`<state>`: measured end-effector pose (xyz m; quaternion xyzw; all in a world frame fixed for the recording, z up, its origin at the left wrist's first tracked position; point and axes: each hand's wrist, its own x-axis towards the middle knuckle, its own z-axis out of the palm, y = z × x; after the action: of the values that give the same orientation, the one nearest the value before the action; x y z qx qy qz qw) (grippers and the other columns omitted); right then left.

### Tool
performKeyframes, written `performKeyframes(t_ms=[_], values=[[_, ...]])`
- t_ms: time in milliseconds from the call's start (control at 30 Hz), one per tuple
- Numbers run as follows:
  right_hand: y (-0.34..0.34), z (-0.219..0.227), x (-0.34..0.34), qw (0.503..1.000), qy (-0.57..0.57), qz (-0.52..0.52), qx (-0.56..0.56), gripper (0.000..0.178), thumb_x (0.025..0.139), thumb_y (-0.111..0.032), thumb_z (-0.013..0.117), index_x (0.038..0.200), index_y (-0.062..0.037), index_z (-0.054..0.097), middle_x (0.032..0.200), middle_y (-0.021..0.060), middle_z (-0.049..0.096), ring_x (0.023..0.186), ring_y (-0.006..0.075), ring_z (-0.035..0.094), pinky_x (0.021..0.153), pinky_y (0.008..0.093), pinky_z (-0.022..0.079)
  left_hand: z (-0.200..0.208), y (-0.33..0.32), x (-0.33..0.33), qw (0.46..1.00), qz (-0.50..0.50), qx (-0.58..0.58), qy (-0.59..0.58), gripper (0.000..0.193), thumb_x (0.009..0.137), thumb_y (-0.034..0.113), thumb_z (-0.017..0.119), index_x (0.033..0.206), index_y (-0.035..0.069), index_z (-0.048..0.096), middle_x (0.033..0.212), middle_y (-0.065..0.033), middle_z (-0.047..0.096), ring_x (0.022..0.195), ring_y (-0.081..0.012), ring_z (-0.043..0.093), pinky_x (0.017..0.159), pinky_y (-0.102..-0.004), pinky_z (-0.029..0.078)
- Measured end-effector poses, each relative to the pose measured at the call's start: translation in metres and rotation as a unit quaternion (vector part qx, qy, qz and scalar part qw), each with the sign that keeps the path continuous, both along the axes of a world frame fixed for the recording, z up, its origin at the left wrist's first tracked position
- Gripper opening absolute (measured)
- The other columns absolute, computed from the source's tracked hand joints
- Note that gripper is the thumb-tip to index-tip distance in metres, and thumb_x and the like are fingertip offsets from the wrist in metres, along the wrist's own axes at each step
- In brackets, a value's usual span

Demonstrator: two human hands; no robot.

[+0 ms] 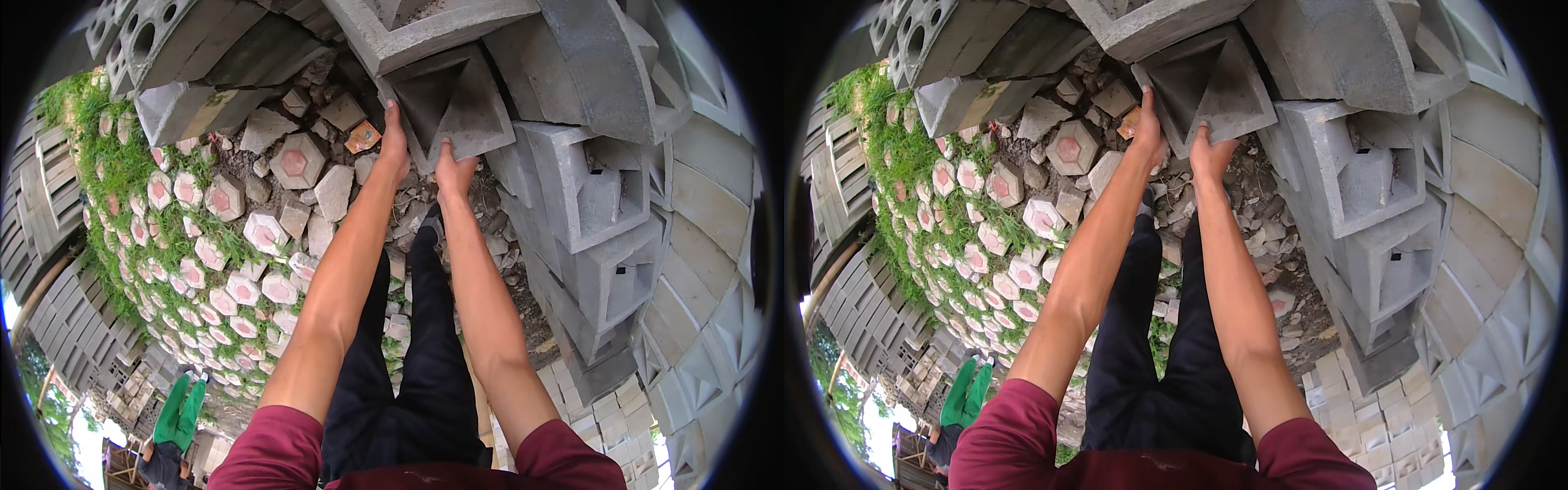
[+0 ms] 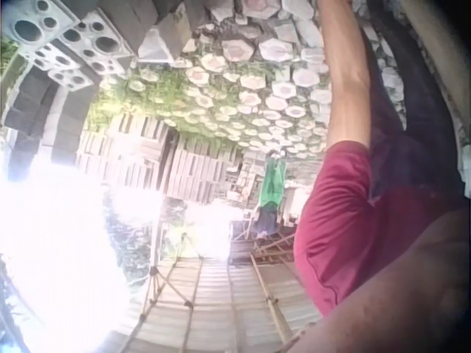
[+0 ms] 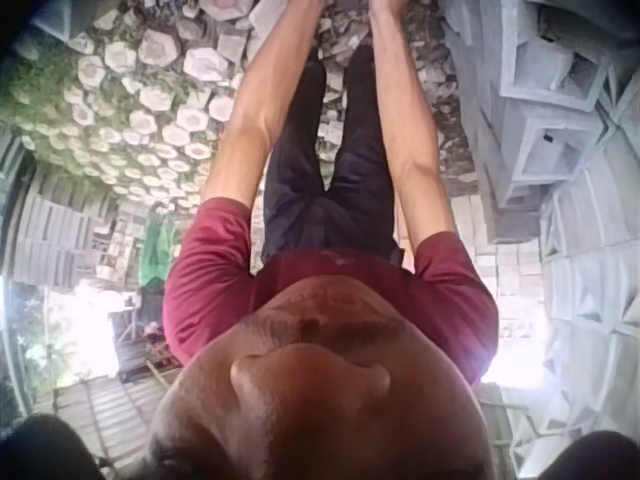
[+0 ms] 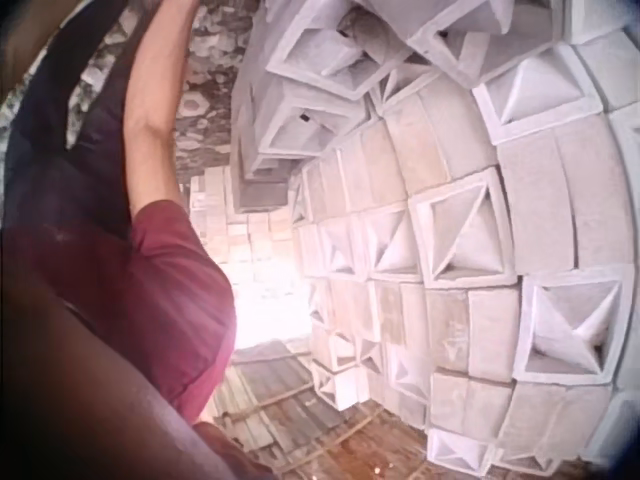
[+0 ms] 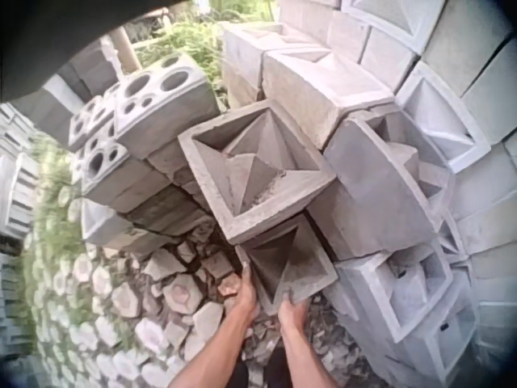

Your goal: The person picks up decorative concrete blocks from the ground and stacks them one by one into a vertical column.

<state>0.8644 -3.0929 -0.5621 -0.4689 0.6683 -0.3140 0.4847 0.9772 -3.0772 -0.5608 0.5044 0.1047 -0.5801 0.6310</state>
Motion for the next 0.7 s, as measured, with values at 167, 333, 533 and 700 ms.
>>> performKeyframes(t_ms=[167,333,533,700], values=[[-0.015,0.042,-0.025,0.967,-0.083,0.089,0.225,0.060,0.094,-0.041,0.058,0.136,-0.0025,0.038,0.135,0.0148,0.045,0.118,0.0317,0.051,0.083,0.0530,0.053,0.044,0.018,-0.003,0.997,0.008,0.079,-0.009,0.091,0.092,0.072,0.029,0.152,0.005,0.015,0.159,-0.0117,0.014,0.145,-0.0304,0.015,0.117,-0.0497,0.008],[0.001,0.092,-0.044,0.910,0.055,0.148,0.382,0.048,0.089,-0.037,0.066,0.113,0.0030,0.054,0.108,0.0152,0.061,0.091,0.0250,0.062,0.071,0.0413,0.055,0.088,0.086,0.011,0.997,0.035,0.069,-0.016,0.082,0.094,0.065,0.035,0.150,0.005,0.025,0.155,-0.0134,0.025,0.143,-0.0273,0.024,0.115,-0.0463,0.017],[0.051,0.142,-0.056,0.942,0.129,0.300,0.081,0.019,0.085,-0.017,0.068,0.089,0.0008,0.064,0.072,0.0100,0.067,0.067,0.0185,0.065,0.061,0.0316,0.050,0.165,0.175,0.008,0.953,0.081,0.194,-0.219,0.047,0.097,0.036,0.054,0.121,-0.004,0.059,0.112,-0.0091,0.065,0.107,-0.0165,0.057,0.095,-0.0282,0.041],[0.084,0.242,-0.010,0.894,0.076,0.429,-0.101,0.014,0.088,-0.014,0.065,0.086,-0.0001,0.064,0.074,0.0118,0.065,0.065,0.0220,0.064,0.062,0.0343,0.049,0.207,0.268,0.005,0.941,0.123,0.187,-0.255,0.044,0.097,0.037,0.052,0.129,0.007,0.054,0.125,-0.0055,0.062,0.119,-0.0164,0.054,0.094,-0.0350,0.042]])
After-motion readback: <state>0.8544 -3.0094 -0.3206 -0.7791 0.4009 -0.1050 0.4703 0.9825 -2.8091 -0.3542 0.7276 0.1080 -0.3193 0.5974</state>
